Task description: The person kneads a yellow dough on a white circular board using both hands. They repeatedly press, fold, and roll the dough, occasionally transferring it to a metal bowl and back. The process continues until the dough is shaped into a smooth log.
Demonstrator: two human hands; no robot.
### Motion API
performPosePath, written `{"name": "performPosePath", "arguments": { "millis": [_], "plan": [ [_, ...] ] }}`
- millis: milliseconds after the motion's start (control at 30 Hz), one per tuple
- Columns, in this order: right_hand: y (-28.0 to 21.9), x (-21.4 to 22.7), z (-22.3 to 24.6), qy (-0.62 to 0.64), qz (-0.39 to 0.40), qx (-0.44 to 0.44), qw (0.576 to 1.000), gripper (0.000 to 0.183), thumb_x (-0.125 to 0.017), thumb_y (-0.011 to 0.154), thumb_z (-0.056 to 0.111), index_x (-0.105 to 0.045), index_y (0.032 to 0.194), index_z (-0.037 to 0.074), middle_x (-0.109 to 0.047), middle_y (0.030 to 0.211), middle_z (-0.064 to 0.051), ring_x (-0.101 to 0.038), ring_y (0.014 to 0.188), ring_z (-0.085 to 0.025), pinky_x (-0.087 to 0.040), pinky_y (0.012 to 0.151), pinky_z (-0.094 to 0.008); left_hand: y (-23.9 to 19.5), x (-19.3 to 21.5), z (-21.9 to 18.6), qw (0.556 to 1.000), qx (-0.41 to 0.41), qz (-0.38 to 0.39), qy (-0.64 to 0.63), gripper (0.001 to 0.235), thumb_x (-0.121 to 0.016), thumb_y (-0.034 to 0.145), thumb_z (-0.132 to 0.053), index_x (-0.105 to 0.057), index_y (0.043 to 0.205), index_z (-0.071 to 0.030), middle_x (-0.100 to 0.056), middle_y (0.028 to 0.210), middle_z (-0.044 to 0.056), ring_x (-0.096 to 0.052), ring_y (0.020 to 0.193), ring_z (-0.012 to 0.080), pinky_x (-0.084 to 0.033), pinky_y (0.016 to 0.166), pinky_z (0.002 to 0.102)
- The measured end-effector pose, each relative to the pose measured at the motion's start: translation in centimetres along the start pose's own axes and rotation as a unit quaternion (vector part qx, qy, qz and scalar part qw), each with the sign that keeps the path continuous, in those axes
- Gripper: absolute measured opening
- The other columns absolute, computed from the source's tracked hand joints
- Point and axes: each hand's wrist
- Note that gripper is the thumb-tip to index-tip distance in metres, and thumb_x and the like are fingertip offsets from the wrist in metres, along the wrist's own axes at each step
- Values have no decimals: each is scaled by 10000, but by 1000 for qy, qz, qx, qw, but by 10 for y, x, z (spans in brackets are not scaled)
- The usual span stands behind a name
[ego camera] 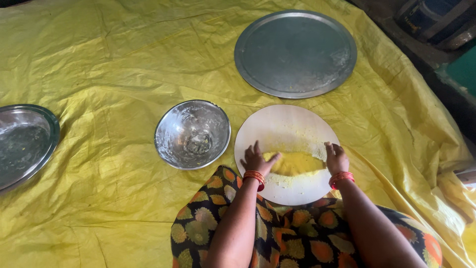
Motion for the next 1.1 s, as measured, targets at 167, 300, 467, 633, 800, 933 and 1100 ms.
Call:
{"name": "performPosePath", "arguments": {
  "millis": [167,300,467,633,800,933,1100],
  "plan": [
    [-16,-26,7,-2,77,44,996,592,-427,1079,524,-551,1446,76,-539,1469,-219,-478,1360,-373,-342,1144,-460,33,-49,29,996,10,-81,-35,942,-264,922,-778,-171,1628,-161,-122,1691,167,-35,1546,418,-46,1206,655],
    [-45,-29,28,13,137,-3,991,577,-435,1049,528,-545,1485,167,-619,1447,-172,-638,1244,-320,-485,1081,-421,36,-69,34,974,-162,-146,-68,733,-290,1074,-634,-395,1567,-102,-484,1519,168,-386,1420,428,-290,1202,587],
    [-77,-25,56,-187,85,263,943,506,-554,971,456,-632,1351,130,-653,1303,-164,-684,1054,-317,-581,872,-442,3,-55,20,976,-183,-113,-33,552,-480,992,-542,-600,1337,-127,-679,1192,98,-574,1039,361,-486,917,512],
    [-71,-31,57,-176,77,272,943,350,-514,1023,366,-728,1147,118,-734,1027,-106,-725,805,-269,-619,755,-401,-4,-43,6,974,-186,-83,101,411,-502,1071,-476,-646,1025,-94,-644,1046,118,-562,956,354,-501,783,515],
    [-60,-26,70,-162,42,285,944,322,-559,1002,354,-765,1050,111,-738,961,-116,-714,791,-275,-601,740,-406,5,-39,-5,966,-196,-147,81,340,-550,1008,-420,-655,970,-98,-630,1039,117,-556,941,383,-476,744,572],
    [-73,-18,78,-185,55,282,940,354,-551,982,424,-755,1084,152,-739,1006,-83,-709,804,-237,-606,729,-388,4,-38,-2,962,-222,-153,47,305,-561,1000,-398,-674,964,-117,-638,1020,95,-551,954,374,-470,781,561],
    [-63,1,81,-246,-41,429,868,549,-565,903,526,-679,1242,109,-696,1128,-124,-682,943,-265,-584,816,-407,-6,-17,-15,936,-282,-211,15,320,-567,1033,-402,-651,1135,-111,-606,1146,94,-538,1071,324,-436,956,531]
  ]
}}
Point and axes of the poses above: each hand's wrist, its own y-axis towards the middle knuckle, its own x-axis out of the back of the hand, z = x × y
